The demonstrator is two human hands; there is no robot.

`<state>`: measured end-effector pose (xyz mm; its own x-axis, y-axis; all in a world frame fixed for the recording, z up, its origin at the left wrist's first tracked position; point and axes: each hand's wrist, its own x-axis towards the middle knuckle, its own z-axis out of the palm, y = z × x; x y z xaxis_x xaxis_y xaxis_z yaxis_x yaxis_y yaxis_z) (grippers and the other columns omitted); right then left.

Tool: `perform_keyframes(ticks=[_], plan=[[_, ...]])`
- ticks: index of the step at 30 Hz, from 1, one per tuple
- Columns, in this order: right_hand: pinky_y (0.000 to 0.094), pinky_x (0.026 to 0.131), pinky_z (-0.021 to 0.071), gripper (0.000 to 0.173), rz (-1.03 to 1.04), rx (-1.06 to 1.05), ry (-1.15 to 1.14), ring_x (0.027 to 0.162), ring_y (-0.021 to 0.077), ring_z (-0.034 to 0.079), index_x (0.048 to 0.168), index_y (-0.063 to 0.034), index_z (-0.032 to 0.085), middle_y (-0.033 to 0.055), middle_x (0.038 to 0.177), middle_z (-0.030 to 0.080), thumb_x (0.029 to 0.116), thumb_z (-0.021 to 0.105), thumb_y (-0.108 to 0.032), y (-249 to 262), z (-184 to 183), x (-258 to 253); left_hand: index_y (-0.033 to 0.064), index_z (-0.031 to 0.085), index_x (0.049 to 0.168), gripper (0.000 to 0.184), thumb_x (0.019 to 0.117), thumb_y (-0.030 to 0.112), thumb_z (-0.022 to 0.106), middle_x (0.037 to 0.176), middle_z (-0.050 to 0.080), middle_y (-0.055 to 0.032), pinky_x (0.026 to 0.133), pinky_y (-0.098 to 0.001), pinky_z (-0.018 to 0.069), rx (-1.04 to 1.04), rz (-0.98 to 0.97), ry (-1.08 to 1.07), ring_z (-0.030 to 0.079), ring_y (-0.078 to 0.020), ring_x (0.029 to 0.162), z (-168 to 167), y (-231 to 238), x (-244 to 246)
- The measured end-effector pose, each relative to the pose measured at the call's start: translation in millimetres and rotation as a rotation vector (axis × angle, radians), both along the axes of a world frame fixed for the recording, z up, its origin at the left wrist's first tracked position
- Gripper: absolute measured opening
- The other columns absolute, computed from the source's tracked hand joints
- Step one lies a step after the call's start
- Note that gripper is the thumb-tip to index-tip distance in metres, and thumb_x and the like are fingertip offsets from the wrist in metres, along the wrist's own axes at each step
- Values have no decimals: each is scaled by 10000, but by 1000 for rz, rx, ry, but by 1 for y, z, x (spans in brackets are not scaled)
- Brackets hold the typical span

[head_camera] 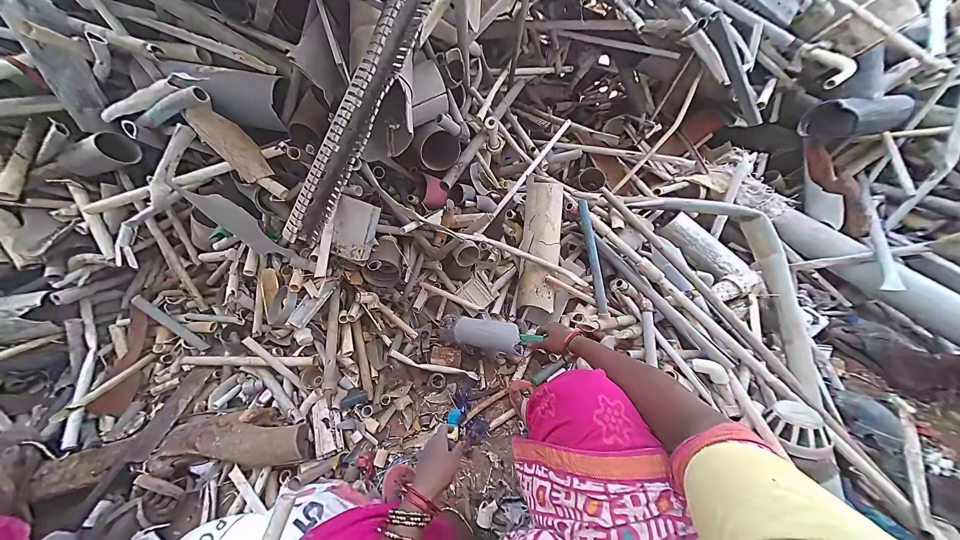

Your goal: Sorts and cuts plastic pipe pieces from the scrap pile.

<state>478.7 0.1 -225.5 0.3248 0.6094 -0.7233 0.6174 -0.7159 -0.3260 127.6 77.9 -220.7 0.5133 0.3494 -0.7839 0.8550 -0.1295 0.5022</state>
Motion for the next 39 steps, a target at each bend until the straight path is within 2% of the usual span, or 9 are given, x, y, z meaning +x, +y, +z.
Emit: perform_keyframes(ticks=[2,6,11,19,25,29,32,35,39], plan=[[588,1053,417,499,10,121,55,1159,451,611,1233,105,649,337,1208,640,1023,653,-348,-5,-11,1,-34,431,1478,480,1068,188,548,1264,640,-271,1027,-523,476,-28,132,-60,642,-380,1153,-3,2,1],[468,837,489,380,32,395,174,803,286,609,1092,122,668,246,939,665,983,709,-240,-6,-14,-8,-53,417,1460,440,1089,168,502,1263,592,-285,863,-450,532,-167,669,-247,647,-323,1005,6,11,10],[654,962,461,486,353,147,-98,1123,464,638,1249,41,646,296,1169,669,1022,641,-389,51,48,-17,-33,363,1495,482,1111,247,443,1436,474,-299,950,-465,487,-157,1209,-386,570,-356,1172,8,47,21],[660,931,475,418,324,-82,-345,1186,461,626,1296,7,625,276,1245,654,1075,537,-338,92,121,-71,-53,398,1469,463,1064,123,540,1398,513,-302,968,-467,486,-236,927,-290,579,-353,1184,15,42,20],[595,862,511,377,323,-192,-448,1132,466,651,1351,11,539,281,1177,659,1100,463,-260,51,206,-145,-74,400,1469,518,1031,119,600,1410,501,-319,1007,-526,459,-113,896,-191,544,-400,1240,-10,49,12],[606,884,510,431,360,-284,-331,1150,477,644,1414,-3,491,287,1206,651,1121,396,-305,27,199,-162,-128,500,1343,443,1025,157,615,1252,573,-291,947,-485,462,25,843,-30,572,-342,1102,-45,79,9],[630,919,490,453,436,-333,-252,1187,488,621,1409,-7,512,295,1250,636,1117,416,-339,31,176,-138,-128,511,1365,453,1052,190,589,1398,543,-304,1096,-478,430,41,1103,-33,541,-367,1306,-77,115,1],[640,920,484,460,440,-345,-259,1195,486,616,1405,3,525,300,1257,632,1115,428,-341,41,167,-123,-71,294,1533,632,1087,323,507,1584,322,-302,1135,-559,364,-152,1505,-189,384,-411,1435,-100,132,-13],[637,898,493,481,426,-299,-269,1162,486,632,1440,-41,517,287,1225,652,1111,429,-381,55,164,-117,-77,265,1543,650,1097,345,477,1604,283,-296,1147,-573,348,-153,1593,-159,336,-409,1466,-121,138,-27]])
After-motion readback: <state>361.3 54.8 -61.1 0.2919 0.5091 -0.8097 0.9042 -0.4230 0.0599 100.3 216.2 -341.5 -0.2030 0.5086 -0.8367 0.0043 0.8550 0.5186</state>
